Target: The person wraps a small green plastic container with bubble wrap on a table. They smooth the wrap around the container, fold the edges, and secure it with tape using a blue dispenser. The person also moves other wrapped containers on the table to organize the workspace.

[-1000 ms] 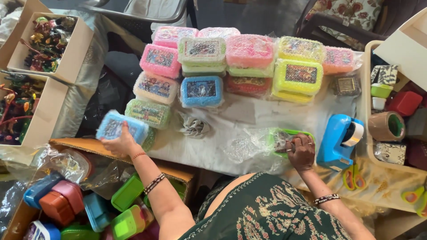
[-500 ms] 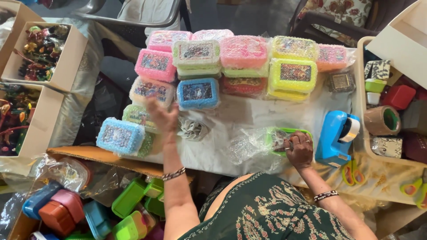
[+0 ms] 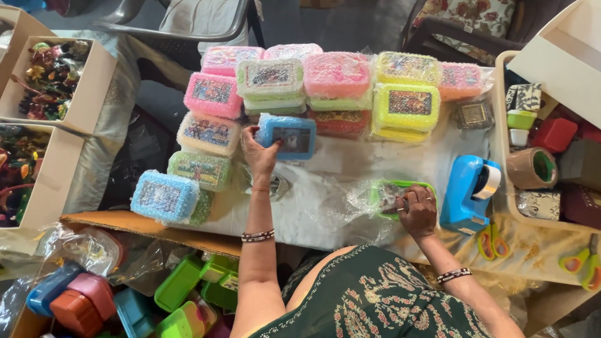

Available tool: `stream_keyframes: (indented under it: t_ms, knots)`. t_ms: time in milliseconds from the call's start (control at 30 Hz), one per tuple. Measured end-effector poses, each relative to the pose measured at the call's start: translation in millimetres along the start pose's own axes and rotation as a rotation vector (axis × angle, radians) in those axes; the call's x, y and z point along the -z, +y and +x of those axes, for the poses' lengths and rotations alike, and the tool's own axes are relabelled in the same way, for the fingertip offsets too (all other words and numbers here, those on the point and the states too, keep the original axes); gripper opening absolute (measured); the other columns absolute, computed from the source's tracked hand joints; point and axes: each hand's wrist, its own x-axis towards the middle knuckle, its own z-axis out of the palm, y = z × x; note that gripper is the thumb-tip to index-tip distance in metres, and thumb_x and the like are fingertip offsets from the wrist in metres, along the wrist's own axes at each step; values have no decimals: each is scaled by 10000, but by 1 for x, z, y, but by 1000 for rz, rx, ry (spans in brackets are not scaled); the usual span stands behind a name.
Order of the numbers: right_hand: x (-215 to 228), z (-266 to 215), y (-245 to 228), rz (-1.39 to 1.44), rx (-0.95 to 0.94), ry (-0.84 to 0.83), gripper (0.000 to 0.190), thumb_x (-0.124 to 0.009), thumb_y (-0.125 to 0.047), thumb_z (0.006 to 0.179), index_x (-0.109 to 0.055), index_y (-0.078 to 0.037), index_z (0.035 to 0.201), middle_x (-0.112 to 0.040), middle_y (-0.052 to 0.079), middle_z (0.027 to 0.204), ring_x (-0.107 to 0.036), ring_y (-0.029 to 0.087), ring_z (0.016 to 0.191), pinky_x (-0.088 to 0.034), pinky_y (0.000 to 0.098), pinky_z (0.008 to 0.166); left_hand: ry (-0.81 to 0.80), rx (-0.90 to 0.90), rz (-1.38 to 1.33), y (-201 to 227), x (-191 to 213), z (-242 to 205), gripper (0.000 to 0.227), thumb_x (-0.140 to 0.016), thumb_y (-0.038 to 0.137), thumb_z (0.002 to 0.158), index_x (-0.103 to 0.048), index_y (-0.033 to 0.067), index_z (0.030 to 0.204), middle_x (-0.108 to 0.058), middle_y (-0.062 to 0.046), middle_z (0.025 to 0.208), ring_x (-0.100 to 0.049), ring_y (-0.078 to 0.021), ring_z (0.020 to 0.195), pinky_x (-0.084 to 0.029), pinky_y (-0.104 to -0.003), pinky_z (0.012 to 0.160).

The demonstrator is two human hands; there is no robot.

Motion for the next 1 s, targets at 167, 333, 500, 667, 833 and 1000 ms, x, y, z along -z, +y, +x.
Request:
stream_keyframes:
  t_ms: [167, 333, 500, 667, 833, 1000]
  knots:
    - [-1, 3, 1, -18, 1, 4, 184, -738, -220, 850, -627, -81, 895, -649, 87, 1093, -623, 307, 1093, -418, 478, 1146, -44, 117, -529, -12, 71, 28, 552, -814, 106, 776, -599, 47, 1281, -666, -70, 1179, -652, -172, 1062, -559, -328, 975]
    - [-2, 1, 1, -25, 2, -2, 184, -740, -223, 864, -624, -83, 892, -654, 88, 1100, -626, 307, 1093, -419, 478, 1148, 108, 152, -341, -62, 171, 78, 430, -853, 65, 836, -677, 21, 1225, -731, -48, 1071, -670, -121, 958, -555, -292, 892]
    - [0, 1, 0, -25, 12, 12, 184, -727, -235, 882, -628, -81, 907, -656, 89, 1113, -627, 307, 1107, -421, 477, 1149, 191, 124, 141, -167, 209, 101, 405, -804, 68, 877, -725, 65, 1274, -781, -48, 1117, -729, -148, 967, -574, -351, 895]
    - [-3, 1, 3, -32, 10, 12, 188, -726, -242, 894, -629, -82, 900, -656, 90, 1113, -627, 307, 1103, -422, 476, 1146, 249, 139, 700, -161, 179, 79, 542, -727, 98, 912, -642, 197, 1438, -662, -67, 1371, -609, -274, 1286, -482, -559, 1092]
    - [-3, -1, 4, -33, 7, 7, 186, -729, -236, 895, -629, -80, 890, -654, 91, 1106, -625, 311, 1100, -426, 472, 1143, 190, 227, 822, -61, 141, 64, 792, -729, 608, 902, -464, 264, 1564, -389, -155, 1614, -257, -404, 1523, -166, -802, 1117]
    - [-3, 2, 2, -25, 12, 13, 179, -726, -222, 885, -621, -78, 874, -650, 82, 1087, -627, 310, 1108, -427, 467, 1134, -17, 325, 774, -69, 122, 58, 1075, -581, 901, 725, -323, 356, 1615, -127, -167, 1717, -26, -417, 1578, -61, -787, 1150]
